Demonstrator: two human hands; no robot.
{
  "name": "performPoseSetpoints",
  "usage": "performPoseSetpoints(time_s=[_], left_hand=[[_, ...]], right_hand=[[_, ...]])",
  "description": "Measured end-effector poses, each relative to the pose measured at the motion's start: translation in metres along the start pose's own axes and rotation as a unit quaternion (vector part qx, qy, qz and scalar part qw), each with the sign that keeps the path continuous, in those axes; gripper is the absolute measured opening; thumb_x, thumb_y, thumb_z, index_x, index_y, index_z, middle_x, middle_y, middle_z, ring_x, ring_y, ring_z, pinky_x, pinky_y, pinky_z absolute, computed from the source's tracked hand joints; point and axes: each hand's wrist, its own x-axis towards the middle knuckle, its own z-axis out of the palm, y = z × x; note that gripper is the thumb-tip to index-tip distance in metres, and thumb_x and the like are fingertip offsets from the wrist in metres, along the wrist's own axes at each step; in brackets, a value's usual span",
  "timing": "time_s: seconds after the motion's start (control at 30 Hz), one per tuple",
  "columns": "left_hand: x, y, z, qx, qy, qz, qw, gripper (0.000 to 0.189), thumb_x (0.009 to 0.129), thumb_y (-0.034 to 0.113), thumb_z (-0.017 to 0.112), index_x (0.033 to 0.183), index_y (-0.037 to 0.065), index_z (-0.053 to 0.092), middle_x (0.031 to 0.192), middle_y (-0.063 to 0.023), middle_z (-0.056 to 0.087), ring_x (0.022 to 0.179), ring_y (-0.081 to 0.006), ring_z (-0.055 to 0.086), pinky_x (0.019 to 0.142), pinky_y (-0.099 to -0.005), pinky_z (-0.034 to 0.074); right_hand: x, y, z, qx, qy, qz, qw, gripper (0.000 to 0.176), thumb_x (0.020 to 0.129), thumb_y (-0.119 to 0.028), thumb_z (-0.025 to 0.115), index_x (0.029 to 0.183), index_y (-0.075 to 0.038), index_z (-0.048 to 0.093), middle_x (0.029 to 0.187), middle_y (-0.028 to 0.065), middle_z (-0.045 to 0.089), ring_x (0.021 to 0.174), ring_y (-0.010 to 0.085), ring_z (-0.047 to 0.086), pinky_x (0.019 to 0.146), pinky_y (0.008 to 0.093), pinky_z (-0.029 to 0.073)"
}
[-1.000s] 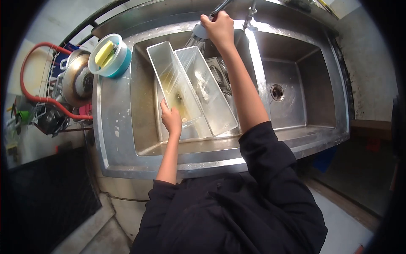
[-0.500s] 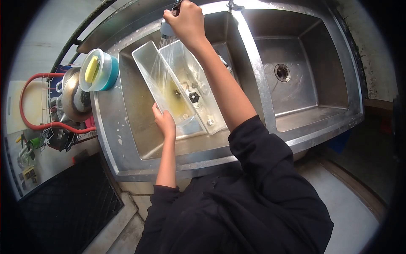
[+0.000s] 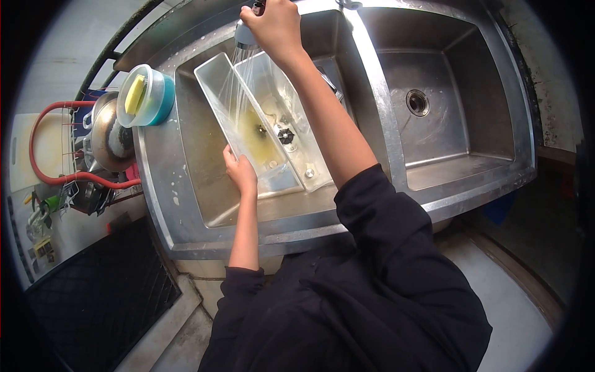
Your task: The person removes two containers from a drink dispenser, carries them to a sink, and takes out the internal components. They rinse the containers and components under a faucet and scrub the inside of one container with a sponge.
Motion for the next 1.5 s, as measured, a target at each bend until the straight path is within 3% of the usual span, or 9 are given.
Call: performPoseSetpoints(time_s=[0.07,1.5], left_hand=[[0.0004,-0.0017,0.0003,0.023,0.007,0.021,0.999,0.043,0.074,0.003,0.041,0.116,0.002,0.048,0.108,-0.0212,0.060,0.098,-0.0312,0.060,0.084,-0.0355,0.043],[0.0007,-0.0016,0.0021,0.004,0.015,0.007,1.000,0.044,0.074,0.001,0.041,0.118,-0.002,0.047,0.113,-0.0220,0.058,0.102,-0.0277,0.059,0.088,-0.0328,0.042]], right_hand=[[0.0000,-0.0009,-0.0012,-0.001,-0.002,0.002,1.000,0.024,0.074,-0.020,0.062,0.074,0.002,0.055,0.076,0.0216,0.057,0.074,0.0383,0.058,0.069,0.0451,0.046],[-0.0025,-0.0036,-0.0037,0.044,-0.011,0.029,0.999,0.025,0.074,-0.020,0.062,0.077,0.003,0.053,0.077,0.0222,0.057,0.073,0.0389,0.058,0.068,0.0452,0.047]])
